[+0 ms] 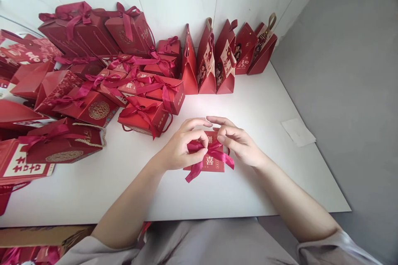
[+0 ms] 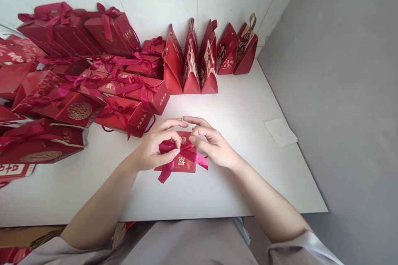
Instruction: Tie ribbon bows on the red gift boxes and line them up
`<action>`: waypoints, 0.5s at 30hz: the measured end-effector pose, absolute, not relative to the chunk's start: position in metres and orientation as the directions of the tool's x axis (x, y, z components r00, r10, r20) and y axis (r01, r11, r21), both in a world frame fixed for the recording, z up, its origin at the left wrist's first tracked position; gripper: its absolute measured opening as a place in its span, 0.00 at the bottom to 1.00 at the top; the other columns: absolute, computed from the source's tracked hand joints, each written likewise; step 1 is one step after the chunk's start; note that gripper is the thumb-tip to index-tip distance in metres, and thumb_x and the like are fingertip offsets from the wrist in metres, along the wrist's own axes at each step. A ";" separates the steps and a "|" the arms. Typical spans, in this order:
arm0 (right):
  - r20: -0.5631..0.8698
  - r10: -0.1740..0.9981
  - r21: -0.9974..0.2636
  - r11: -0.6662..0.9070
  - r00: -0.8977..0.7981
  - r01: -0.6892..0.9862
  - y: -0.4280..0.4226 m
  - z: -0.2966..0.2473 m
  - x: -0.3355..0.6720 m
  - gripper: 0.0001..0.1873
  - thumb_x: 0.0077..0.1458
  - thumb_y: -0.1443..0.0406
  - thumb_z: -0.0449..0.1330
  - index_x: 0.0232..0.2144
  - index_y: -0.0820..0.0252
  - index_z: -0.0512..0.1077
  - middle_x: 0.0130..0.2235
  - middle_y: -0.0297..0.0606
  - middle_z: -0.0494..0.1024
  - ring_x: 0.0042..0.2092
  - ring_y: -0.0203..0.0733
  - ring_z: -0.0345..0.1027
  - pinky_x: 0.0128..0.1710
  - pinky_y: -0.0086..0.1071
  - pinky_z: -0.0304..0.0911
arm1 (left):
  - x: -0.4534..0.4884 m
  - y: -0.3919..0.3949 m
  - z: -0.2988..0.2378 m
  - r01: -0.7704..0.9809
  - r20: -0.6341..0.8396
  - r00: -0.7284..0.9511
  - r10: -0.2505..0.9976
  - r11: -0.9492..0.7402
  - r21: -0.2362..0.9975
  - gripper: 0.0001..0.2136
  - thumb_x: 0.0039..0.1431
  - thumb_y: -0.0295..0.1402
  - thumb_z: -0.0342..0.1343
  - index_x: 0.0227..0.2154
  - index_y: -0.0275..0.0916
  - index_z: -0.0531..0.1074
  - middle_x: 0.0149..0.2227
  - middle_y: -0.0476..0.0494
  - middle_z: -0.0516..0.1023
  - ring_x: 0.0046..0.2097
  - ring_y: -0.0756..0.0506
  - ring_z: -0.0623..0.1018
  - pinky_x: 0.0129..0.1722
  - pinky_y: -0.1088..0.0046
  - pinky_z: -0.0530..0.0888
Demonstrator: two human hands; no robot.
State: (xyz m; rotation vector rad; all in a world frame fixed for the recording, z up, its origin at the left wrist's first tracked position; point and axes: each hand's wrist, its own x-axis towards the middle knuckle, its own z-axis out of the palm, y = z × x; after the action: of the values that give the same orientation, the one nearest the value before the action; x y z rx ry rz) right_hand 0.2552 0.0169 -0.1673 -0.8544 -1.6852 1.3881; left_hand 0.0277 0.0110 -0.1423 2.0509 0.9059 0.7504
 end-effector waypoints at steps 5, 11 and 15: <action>0.169 0.867 -0.973 0.222 -0.469 0.059 0.016 -0.166 0.255 0.17 0.65 0.55 0.58 0.26 0.55 0.69 0.62 0.38 0.69 0.66 0.54 0.58 0.64 0.55 0.57 | 0.029 0.011 -0.140 0.354 0.191 0.571 0.799 -0.449 0.820 0.03 0.57 0.28 0.56 0.34 0.41 0.72 0.58 0.39 0.68 0.61 0.37 0.68 0.61 0.56 0.67; 0.150 0.873 -0.972 0.217 -0.464 0.095 0.014 -0.162 0.255 0.13 0.60 0.58 0.64 0.25 0.55 0.71 0.62 0.38 0.69 0.64 0.55 0.63 0.60 0.53 0.64 | 0.006 0.002 -0.110 0.551 0.235 0.333 0.913 -0.391 0.737 0.09 0.60 0.39 0.58 0.28 0.40 0.70 0.34 0.45 0.75 0.39 0.43 0.75 0.41 0.67 0.72; 0.162 0.874 -0.974 0.215 -0.458 0.066 0.012 -0.161 0.254 0.15 0.61 0.56 0.64 0.25 0.54 0.72 0.61 0.39 0.70 0.63 0.54 0.64 0.59 0.51 0.65 | -0.021 -0.005 -0.103 0.704 -0.160 0.288 0.944 -0.095 0.704 0.23 0.52 0.49 0.64 0.13 0.39 0.67 0.16 0.50 0.63 0.19 0.50 0.64 0.20 0.71 0.55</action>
State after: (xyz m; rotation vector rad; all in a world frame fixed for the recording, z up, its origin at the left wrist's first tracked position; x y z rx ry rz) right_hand 0.2543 0.0119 -0.1608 -0.8838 -1.7205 1.3265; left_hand -0.0209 -0.0050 -0.1027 1.8625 1.4790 0.4388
